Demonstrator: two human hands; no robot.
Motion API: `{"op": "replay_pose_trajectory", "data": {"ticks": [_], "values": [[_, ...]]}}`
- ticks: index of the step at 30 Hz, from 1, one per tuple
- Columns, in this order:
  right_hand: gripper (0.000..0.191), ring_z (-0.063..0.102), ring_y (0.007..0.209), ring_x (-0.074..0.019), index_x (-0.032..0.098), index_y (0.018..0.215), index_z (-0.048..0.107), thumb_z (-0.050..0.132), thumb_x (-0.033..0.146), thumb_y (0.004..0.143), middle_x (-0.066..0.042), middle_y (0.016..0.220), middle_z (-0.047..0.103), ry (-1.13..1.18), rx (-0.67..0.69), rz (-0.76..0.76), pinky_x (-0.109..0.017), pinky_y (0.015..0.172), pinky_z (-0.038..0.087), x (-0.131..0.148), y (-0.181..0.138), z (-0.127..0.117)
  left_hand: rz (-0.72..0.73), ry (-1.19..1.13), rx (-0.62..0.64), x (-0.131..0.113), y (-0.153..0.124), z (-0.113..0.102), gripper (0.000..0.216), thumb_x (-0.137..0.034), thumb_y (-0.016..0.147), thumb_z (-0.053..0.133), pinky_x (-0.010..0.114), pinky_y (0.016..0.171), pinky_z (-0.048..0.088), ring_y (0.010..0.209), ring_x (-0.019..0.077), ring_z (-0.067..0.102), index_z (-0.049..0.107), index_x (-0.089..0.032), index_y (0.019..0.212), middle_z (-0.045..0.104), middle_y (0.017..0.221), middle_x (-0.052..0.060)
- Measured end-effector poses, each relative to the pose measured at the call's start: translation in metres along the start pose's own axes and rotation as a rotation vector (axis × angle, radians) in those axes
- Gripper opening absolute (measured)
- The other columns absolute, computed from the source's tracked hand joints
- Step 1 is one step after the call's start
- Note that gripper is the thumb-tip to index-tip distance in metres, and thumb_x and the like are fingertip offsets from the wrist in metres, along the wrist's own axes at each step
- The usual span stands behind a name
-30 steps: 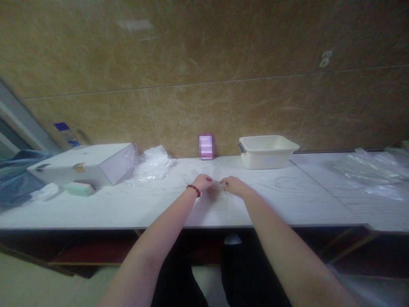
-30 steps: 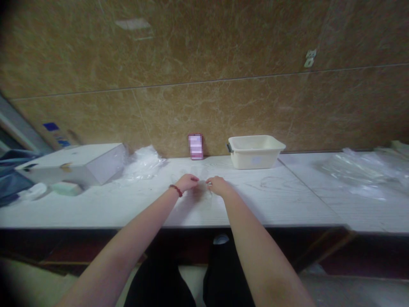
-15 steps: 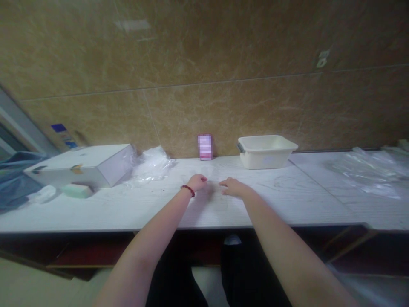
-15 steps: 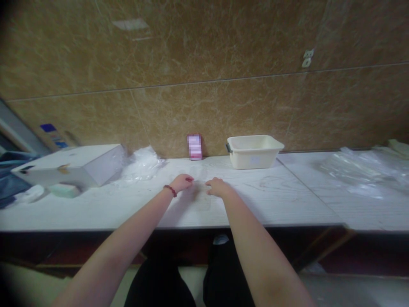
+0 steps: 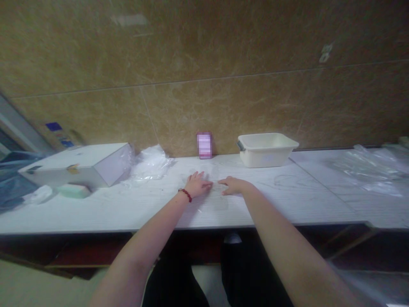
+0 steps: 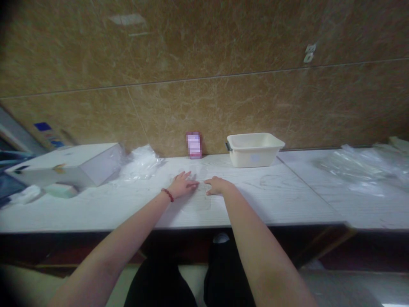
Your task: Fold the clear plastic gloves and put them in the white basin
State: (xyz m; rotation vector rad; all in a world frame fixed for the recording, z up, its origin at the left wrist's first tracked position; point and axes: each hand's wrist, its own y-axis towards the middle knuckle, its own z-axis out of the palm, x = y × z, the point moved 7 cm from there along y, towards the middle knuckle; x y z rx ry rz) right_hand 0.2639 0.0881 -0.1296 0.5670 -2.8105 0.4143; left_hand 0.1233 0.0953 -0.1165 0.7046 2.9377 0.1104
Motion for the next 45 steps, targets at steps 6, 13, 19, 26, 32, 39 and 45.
{"op": "replay_pose_trajectory", "data": {"ticks": [6, 13, 19, 26, 32, 39, 45], "values": [[0.07, 0.039, 0.106, -0.0242, 0.024, 0.123, 0.033, 0.057, 0.042, 0.06, -0.01, 0.121, 0.038, -0.022, 0.046, -0.015, -0.032, 0.086, 0.03, 0.004, -0.003, -0.002, -0.122, -0.004, 0.177, 0.025, -0.002, 0.016, 0.052, -0.062, 0.07, 0.025, 0.057, 0.088, 0.008, 0.12, 0.0344, 0.005, 0.036, -0.041, 0.116, 0.014, 0.135, -0.001], [0.074, 0.039, 0.107, -0.0246, 0.024, 0.124, 0.03, 0.058, 0.044, 0.058, -0.008, 0.122, 0.038, -0.016, 0.062, -0.039, -0.032, 0.087, 0.029, 0.001, 0.0, -0.002, -0.111, -0.047, 0.168, 0.037, -0.005, 0.023, 0.055, -0.065, 0.067, 0.026, 0.058, 0.088, 0.004, 0.12, 0.0351, 0.003, 0.035, -0.042, 0.116, 0.012, 0.136, 0.0], [0.075, 0.037, 0.108, -0.0252, 0.025, 0.124, 0.03, 0.058, 0.044, 0.058, -0.009, 0.122, 0.038, -0.031, 0.059, -0.03, -0.033, 0.087, 0.029, 0.003, -0.003, -0.002, -0.171, -0.128, -0.054, 0.074, 0.008, -0.005, 0.044, -0.045, 0.076, 0.035, 0.036, 0.094, 0.02, 0.118, 0.0212, 0.025, 0.042, -0.029, 0.116, 0.034, 0.128, 0.004], [0.069, 0.052, 0.086, -0.0182, 0.014, 0.127, 0.025, 0.051, 0.038, 0.068, -0.009, 0.1, 0.055, 0.02, 0.001, 0.031, -0.026, 0.074, 0.038, 0.002, -0.009, -0.026, -0.551, -0.104, -0.225, 0.155, -0.011, -0.017, 0.042, -0.035, 0.073, 0.041, 0.032, 0.081, 0.036, 0.098, 0.0222, 0.048, 0.049, -0.012, 0.108, 0.053, 0.107, 0.015], [0.036, 0.051, 0.091, -0.0158, 0.018, 0.112, 0.047, 0.042, 0.026, 0.077, -0.006, 0.102, 0.056, -0.058, -0.151, 0.03, -0.024, 0.077, 0.037, 0.026, 0.022, -0.069, -0.624, -0.07, -0.198, 0.162, -0.019, -0.01, 0.041, -0.042, 0.07, 0.042, 0.028, 0.076, 0.038, 0.093, 0.0222, 0.051, 0.058, -0.017, 0.098, 0.057, 0.102, 0.011], [0.033, 0.051, 0.091, -0.0159, 0.021, 0.106, 0.053, 0.045, 0.024, 0.074, -0.004, 0.102, 0.056, -0.108, -0.115, -0.109, -0.023, 0.076, 0.037, 0.076, 0.062, -0.056, -0.644, 0.013, -0.127, 0.154, -0.012, -0.009, 0.044, -0.055, 0.069, 0.035, 0.03, 0.07, 0.039, 0.088, 0.0232, 0.053, 0.062, -0.026, 0.089, 0.059, 0.095, 0.008], [0.033, 0.052, 0.09, -0.0151, 0.02, 0.104, 0.054, 0.047, 0.025, 0.072, -0.004, 0.099, 0.058, -0.104, -0.145, -0.148, -0.022, 0.075, 0.037, 0.091, 0.088, -0.04, -0.626, 0.024, -0.174, 0.142, -0.006, -0.008, 0.028, -0.039, 0.071, 0.041, 0.032, 0.07, 0.038, 0.087, 0.0224, 0.052, 0.061, -0.028, 0.088, 0.058, 0.095, 0.007]]}}
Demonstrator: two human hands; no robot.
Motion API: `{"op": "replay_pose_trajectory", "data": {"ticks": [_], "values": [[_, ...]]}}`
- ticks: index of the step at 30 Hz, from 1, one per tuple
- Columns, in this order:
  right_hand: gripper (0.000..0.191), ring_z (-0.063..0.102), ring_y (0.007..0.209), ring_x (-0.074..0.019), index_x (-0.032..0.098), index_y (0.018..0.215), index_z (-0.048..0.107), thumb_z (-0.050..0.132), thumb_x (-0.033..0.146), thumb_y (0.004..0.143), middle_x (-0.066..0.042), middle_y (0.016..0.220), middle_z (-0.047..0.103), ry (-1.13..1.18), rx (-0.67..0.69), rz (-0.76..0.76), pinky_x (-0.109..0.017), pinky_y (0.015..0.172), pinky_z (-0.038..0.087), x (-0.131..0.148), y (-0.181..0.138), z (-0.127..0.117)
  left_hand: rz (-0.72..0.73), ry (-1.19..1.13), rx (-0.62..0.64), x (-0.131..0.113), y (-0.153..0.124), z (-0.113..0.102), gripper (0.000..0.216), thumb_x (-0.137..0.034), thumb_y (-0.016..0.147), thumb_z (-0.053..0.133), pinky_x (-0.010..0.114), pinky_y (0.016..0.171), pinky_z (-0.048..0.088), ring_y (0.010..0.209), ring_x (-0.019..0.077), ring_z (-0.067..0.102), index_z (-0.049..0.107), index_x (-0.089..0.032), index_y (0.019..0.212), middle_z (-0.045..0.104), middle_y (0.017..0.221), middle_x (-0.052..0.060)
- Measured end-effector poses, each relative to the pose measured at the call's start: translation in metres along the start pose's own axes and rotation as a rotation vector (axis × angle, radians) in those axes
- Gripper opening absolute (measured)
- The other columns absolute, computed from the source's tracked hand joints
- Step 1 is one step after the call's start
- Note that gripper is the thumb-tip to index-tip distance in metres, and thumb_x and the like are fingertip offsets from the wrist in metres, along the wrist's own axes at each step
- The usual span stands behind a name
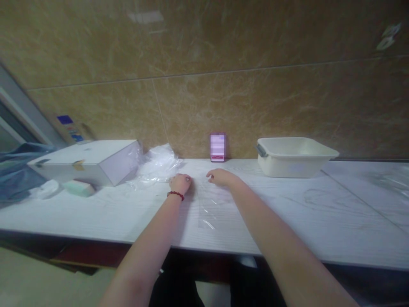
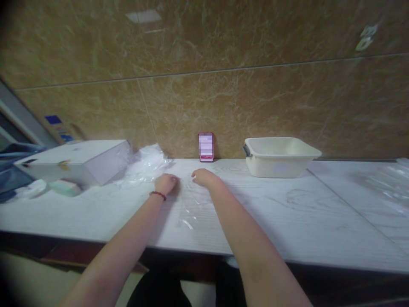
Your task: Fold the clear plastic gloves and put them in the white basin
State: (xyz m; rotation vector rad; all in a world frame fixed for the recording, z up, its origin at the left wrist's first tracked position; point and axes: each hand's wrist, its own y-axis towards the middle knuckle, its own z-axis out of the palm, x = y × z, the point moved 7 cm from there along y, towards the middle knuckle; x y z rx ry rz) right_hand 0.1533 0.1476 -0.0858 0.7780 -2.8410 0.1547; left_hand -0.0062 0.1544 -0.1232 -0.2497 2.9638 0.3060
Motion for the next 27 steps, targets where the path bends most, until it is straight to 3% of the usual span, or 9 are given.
{"op": "replay_pose_trajectory", "data": {"ticks": [6, 12, 15, 18, 23, 27], "values": [[0.031, 0.052, 0.09, -0.0144, 0.021, 0.1, 0.057, 0.043, 0.018, 0.073, -0.003, 0.099, 0.058, 0.039, 0.013, -0.056, -0.02, 0.076, 0.036, 0.012, 0.0, 0.021, 0.1, -0.096, -0.067, -0.012, 0.0, 0.005, 0.026, -0.028, 0.077, 0.036, 0.03, 0.07, 0.039, 0.083, 0.0203, 0.054, 0.058, -0.019, 0.085, 0.059, 0.088, 0.009], [0.03, 0.053, 0.089, -0.0158, 0.018, 0.099, 0.058, 0.046, 0.021, 0.071, -0.006, 0.099, 0.058, 0.02, -0.038, -0.057, -0.021, 0.076, 0.037, 0.014, -0.003, 0.022, 0.135, -0.282, -0.108, -0.008, 0.003, 0.004, 0.025, -0.022, 0.079, 0.032, 0.024, 0.07, 0.04, 0.081, 0.0157, 0.055, 0.049, -0.016, 0.095, 0.061, 0.085, 0.006], [0.035, 0.052, 0.09, -0.016, 0.018, 0.102, 0.056, 0.049, 0.021, 0.068, -0.006, 0.101, 0.057, 0.018, -0.026, -0.091, -0.02, 0.076, 0.037, 0.016, -0.005, 0.022, 0.071, -0.192, -0.155, 0.005, 0.007, 0.001, 0.03, -0.028, 0.078, 0.035, 0.026, 0.073, 0.039, 0.088, 0.0182, 0.053, 0.05, -0.014, 0.1, 0.059, 0.094, 0.009], [0.036, 0.052, 0.091, -0.0158, 0.019, 0.103, 0.056, 0.051, 0.021, 0.067, -0.005, 0.102, 0.057, 0.02, 0.005, -0.12, -0.02, 0.076, 0.037, 0.017, -0.006, 0.024, 0.046, -0.078, -0.113, 0.012, 0.009, 0.004, 0.038, -0.038, 0.075, 0.038, 0.029, 0.075, 0.038, 0.091, 0.0217, 0.052, 0.055, -0.015, 0.099, 0.059, 0.097, 0.011], [0.035, 0.051, 0.092, -0.016, 0.022, 0.101, 0.057, 0.053, 0.022, 0.067, -0.003, 0.103, 0.056, 0.029, 0.003, -0.106, -0.02, 0.078, 0.036, 0.014, -0.004, 0.026, 0.104, -0.016, -0.063, 0.004, 0.004, 0.005, 0.034, -0.04, 0.073, 0.038, 0.029, 0.07, 0.039, 0.085, 0.0224, 0.054, 0.063, -0.023, 0.087, 0.061, 0.091, 0.007], [0.034, 0.052, 0.091, -0.0163, 0.024, 0.101, 0.057, 0.054, 0.022, 0.066, -0.003, 0.102, 0.057, 0.046, 0.004, -0.095, -0.02, 0.076, 0.037, 0.012, -0.004, 0.027, 0.071, -0.029, -0.059, -0.002, -0.001, 0.003, 0.029, -0.038, 0.071, 0.041, 0.028, 0.067, 0.04, 0.082, 0.0214, 0.055, 0.064, -0.025, 0.084, 0.062, 0.087, 0.006]]}}
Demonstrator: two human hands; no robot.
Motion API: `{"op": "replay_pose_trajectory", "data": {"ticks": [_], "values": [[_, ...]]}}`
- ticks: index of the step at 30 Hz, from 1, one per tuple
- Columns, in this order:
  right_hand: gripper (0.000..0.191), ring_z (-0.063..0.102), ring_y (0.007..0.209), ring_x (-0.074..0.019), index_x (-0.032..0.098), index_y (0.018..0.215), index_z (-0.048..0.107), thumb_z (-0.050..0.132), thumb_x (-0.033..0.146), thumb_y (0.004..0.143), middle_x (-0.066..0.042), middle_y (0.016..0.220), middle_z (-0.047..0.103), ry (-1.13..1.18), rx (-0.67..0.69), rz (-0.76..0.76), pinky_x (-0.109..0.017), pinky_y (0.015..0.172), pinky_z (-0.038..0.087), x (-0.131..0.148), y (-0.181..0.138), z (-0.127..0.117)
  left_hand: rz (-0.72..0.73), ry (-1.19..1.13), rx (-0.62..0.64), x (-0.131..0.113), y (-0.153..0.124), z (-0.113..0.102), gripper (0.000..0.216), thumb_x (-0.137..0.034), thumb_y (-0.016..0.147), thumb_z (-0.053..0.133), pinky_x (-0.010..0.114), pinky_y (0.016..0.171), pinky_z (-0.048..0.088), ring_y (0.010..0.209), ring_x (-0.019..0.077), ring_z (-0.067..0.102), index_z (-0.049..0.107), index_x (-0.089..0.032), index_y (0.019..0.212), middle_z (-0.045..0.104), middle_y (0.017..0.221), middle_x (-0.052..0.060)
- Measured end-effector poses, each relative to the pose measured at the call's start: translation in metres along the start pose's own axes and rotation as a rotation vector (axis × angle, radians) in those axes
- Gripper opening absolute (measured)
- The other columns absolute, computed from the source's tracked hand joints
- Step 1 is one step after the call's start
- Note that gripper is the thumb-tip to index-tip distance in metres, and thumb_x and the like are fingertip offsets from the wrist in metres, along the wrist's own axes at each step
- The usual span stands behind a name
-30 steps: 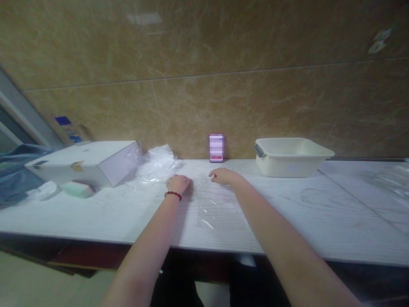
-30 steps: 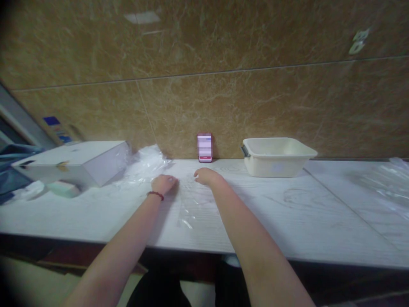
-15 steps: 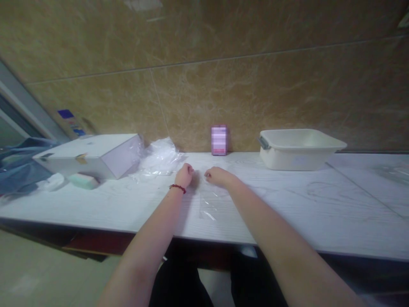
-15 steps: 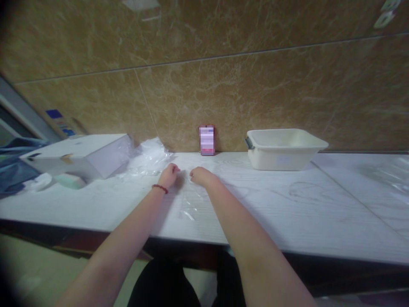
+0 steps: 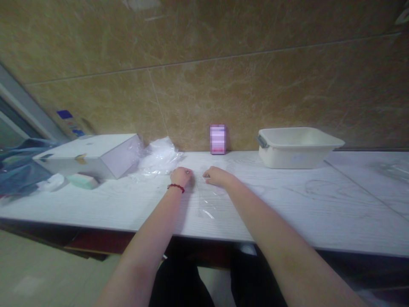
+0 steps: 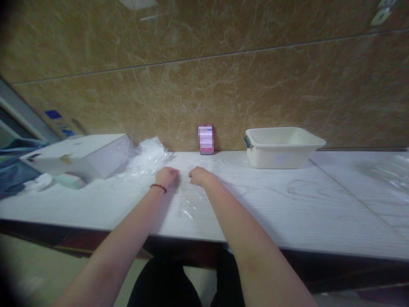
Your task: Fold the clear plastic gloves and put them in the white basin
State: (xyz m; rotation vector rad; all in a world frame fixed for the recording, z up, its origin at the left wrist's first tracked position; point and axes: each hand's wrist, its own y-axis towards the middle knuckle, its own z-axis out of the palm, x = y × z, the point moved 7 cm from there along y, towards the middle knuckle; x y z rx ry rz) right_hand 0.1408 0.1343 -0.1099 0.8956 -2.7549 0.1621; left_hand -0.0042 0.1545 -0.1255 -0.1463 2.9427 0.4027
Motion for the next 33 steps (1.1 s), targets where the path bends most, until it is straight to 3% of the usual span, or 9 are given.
{"op": "replay_pose_trajectory", "data": {"ticks": [7, 14, 18, 26, 30, 33], "values": [[0.034, 0.053, 0.09, -0.0165, 0.022, 0.101, 0.057, 0.053, 0.023, 0.067, -0.004, 0.101, 0.057, 0.011, -0.004, -0.009, -0.02, 0.075, 0.037, 0.001, -0.001, 0.0, 0.075, -0.036, -0.061, -0.011, -0.001, -0.004, 0.025, -0.031, 0.074, 0.04, 0.028, 0.072, 0.038, 0.085, 0.0202, 0.052, 0.062, -0.02, 0.08, 0.059, 0.09, 0.008], [0.034, 0.053, 0.087, -0.0157, 0.021, 0.1, 0.057, 0.053, 0.026, 0.067, -0.004, 0.099, 0.058, -0.006, -0.023, 0.006, -0.02, 0.073, 0.037, 0.001, 0.0, -0.001, 0.179, -0.42, -0.055, -0.021, -0.005, -0.005, 0.022, -0.028, 0.08, 0.032, 0.022, 0.065, 0.041, 0.07, 0.0119, 0.056, 0.05, -0.019, 0.089, 0.063, 0.076, 0.001], [0.029, 0.053, 0.085, -0.0149, 0.018, 0.098, 0.057, 0.048, 0.023, 0.071, -0.005, 0.095, 0.059, 0.015, -0.111, 0.049, -0.021, 0.073, 0.037, -0.005, 0.006, -0.003, 0.183, -0.498, -0.015, -0.024, -0.008, -0.005, 0.019, -0.029, 0.078, 0.037, 0.022, 0.065, 0.041, 0.069, 0.0116, 0.057, 0.049, -0.019, 0.088, 0.063, 0.075, 0.001], [0.032, 0.053, 0.088, -0.0115, 0.017, 0.105, 0.049, 0.046, 0.025, 0.074, -0.004, 0.099, 0.058, 0.258, -0.252, 0.111, -0.019, 0.075, 0.038, -0.019, 0.016, 0.001, 0.22, -0.575, 0.015, -0.032, -0.012, -0.009, 0.03, -0.032, 0.073, 0.044, 0.023, 0.063, 0.042, 0.066, 0.0118, 0.058, 0.042, -0.019, 0.1, 0.064, 0.075, 0.001], [0.046, 0.053, 0.087, -0.0087, 0.018, 0.113, 0.039, 0.052, 0.018, 0.069, -0.004, 0.102, 0.056, 0.419, -0.302, 0.054, -0.017, 0.073, 0.039, -0.017, 0.017, 0.002, 0.214, -0.639, 0.035, -0.033, -0.013, -0.008, 0.037, -0.035, 0.071, 0.047, 0.023, 0.062, 0.042, 0.065, 0.0121, 0.058, 0.039, -0.018, 0.103, 0.064, 0.077, 0.002], [0.046, 0.054, 0.08, -0.0075, 0.019, 0.113, 0.038, 0.05, 0.014, 0.069, -0.002, 0.093, 0.06, 0.465, -0.329, -0.001, -0.017, 0.07, 0.04, -0.013, 0.016, 0.001, 0.222, -0.697, 0.063, -0.035, -0.014, -0.006, 0.039, -0.037, 0.072, 0.045, 0.023, 0.06, 0.042, 0.065, 0.0121, 0.057, 0.037, -0.018, 0.104, 0.063, 0.076, 0.003]]}}
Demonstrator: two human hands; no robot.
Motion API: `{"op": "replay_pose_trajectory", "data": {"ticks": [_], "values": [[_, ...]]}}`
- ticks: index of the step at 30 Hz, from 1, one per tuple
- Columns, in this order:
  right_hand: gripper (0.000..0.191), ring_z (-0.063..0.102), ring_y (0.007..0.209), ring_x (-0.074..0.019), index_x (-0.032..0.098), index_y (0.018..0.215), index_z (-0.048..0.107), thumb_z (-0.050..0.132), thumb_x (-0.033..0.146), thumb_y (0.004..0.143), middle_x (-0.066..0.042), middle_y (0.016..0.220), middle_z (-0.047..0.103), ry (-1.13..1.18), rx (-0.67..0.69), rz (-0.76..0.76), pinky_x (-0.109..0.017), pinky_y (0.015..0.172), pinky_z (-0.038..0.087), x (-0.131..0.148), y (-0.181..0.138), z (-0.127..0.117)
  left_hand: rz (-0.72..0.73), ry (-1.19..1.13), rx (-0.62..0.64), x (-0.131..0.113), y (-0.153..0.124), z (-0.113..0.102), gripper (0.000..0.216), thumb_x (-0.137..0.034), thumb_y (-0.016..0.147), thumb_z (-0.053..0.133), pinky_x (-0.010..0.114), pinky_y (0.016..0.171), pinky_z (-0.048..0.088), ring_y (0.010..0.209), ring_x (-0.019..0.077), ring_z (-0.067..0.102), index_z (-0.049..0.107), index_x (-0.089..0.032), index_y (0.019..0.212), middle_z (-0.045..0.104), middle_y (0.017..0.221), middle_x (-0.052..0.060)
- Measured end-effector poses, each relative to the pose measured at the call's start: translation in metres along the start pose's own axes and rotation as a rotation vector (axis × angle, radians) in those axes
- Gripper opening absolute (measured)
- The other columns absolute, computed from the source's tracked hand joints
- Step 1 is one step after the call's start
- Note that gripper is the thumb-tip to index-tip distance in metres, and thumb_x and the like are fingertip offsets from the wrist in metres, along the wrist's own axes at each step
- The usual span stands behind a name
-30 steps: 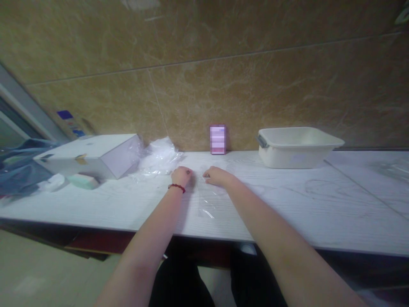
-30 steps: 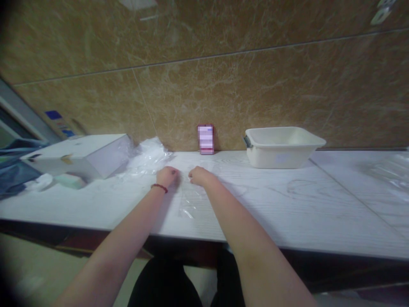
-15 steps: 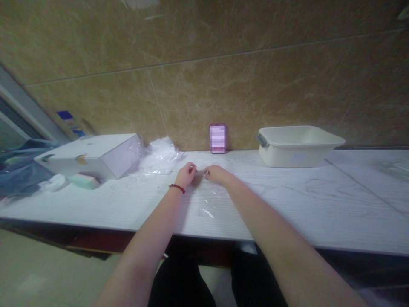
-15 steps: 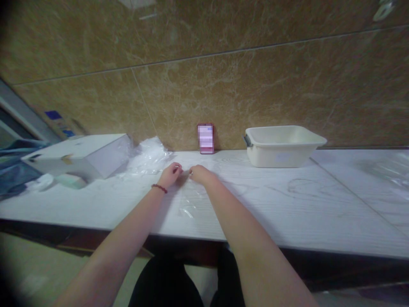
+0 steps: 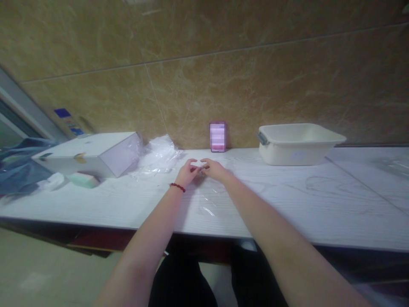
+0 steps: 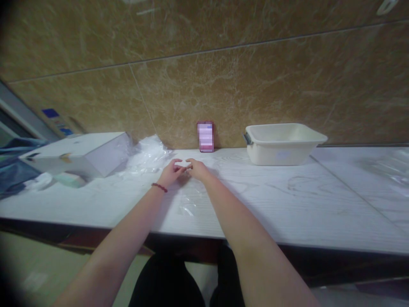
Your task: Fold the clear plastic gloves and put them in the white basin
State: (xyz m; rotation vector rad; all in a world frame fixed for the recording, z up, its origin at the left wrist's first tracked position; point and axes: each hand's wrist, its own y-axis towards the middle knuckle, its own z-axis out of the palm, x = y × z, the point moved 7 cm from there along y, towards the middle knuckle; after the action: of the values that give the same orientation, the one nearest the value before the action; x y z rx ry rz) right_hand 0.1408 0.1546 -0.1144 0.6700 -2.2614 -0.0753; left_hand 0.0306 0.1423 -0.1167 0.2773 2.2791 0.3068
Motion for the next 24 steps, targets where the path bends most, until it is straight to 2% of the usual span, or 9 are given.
{"op": "replay_pose_trajectory", "data": {"ticks": [3, 6, 12, 17, 24], "values": [[0.039, 0.055, 0.073, -0.007, 0.019, 0.108, 0.043, 0.048, 0.013, 0.07, 0.0, 0.081, 0.061, -0.015, -0.019, -0.007, -0.018, 0.068, 0.04, 0.002, -0.001, -0.002, 0.018, 0.005, 0.038, 0.0, -0.002, 0.0, 0.041, -0.038, 0.072, 0.043, 0.023, 0.059, 0.042, 0.064, 0.0117, 0.056, 0.036, -0.018, 0.106, 0.062, 0.079, 0.003], [0.034, 0.054, 0.071, -0.0073, 0.018, 0.103, 0.048, 0.05, 0.015, 0.069, 0.0, 0.079, 0.061, -0.049, -0.04, -0.008, -0.018, 0.066, 0.039, 0.004, -0.002, -0.007, 0.065, 0.134, 0.082, 0.001, -0.007, -0.001, 0.044, -0.038, 0.064, 0.051, 0.023, 0.062, 0.041, 0.072, 0.0133, 0.054, 0.041, -0.017, 0.101, 0.058, 0.085, 0.004], [0.017, 0.053, 0.071, -0.008, 0.016, 0.083, 0.059, 0.05, 0.017, 0.068, -0.001, 0.079, 0.061, -0.121, -0.022, -0.031, -0.017, 0.065, 0.038, 0.003, -0.002, -0.013, 0.057, 0.327, 0.182, 0.007, -0.013, 0.003, 0.032, -0.031, 0.059, 0.053, 0.023, 0.056, 0.04, 0.06, 0.0121, 0.051, 0.048, -0.017, 0.088, 0.055, 0.069, 0.0], [0.015, 0.053, 0.068, -0.0084, 0.016, 0.077, 0.06, 0.051, 0.016, 0.065, -0.001, 0.075, 0.062, -0.161, -0.017, -0.041, -0.016, 0.062, 0.038, 0.001, -0.004, -0.017, 0.082, 0.341, 0.194, 0.005, -0.013, 0.006, 0.026, -0.029, 0.06, 0.051, 0.022, 0.056, 0.038, 0.059, 0.0113, 0.05, 0.05, -0.018, 0.083, 0.055, 0.066, -0.002], [0.018, 0.053, 0.065, -0.0079, 0.017, 0.074, 0.062, 0.049, 0.011, 0.063, 0.001, 0.071, 0.062, -0.205, 0.078, -0.082, -0.015, 0.059, 0.037, 0.001, -0.012, -0.025, 0.127, 0.3, 0.227, 0.002, -0.014, 0.008, 0.033, -0.038, 0.059, 0.054, 0.023, 0.06, 0.04, 0.063, 0.0124, 0.051, 0.054, -0.018, 0.084, 0.057, 0.072, 0.0]]}}
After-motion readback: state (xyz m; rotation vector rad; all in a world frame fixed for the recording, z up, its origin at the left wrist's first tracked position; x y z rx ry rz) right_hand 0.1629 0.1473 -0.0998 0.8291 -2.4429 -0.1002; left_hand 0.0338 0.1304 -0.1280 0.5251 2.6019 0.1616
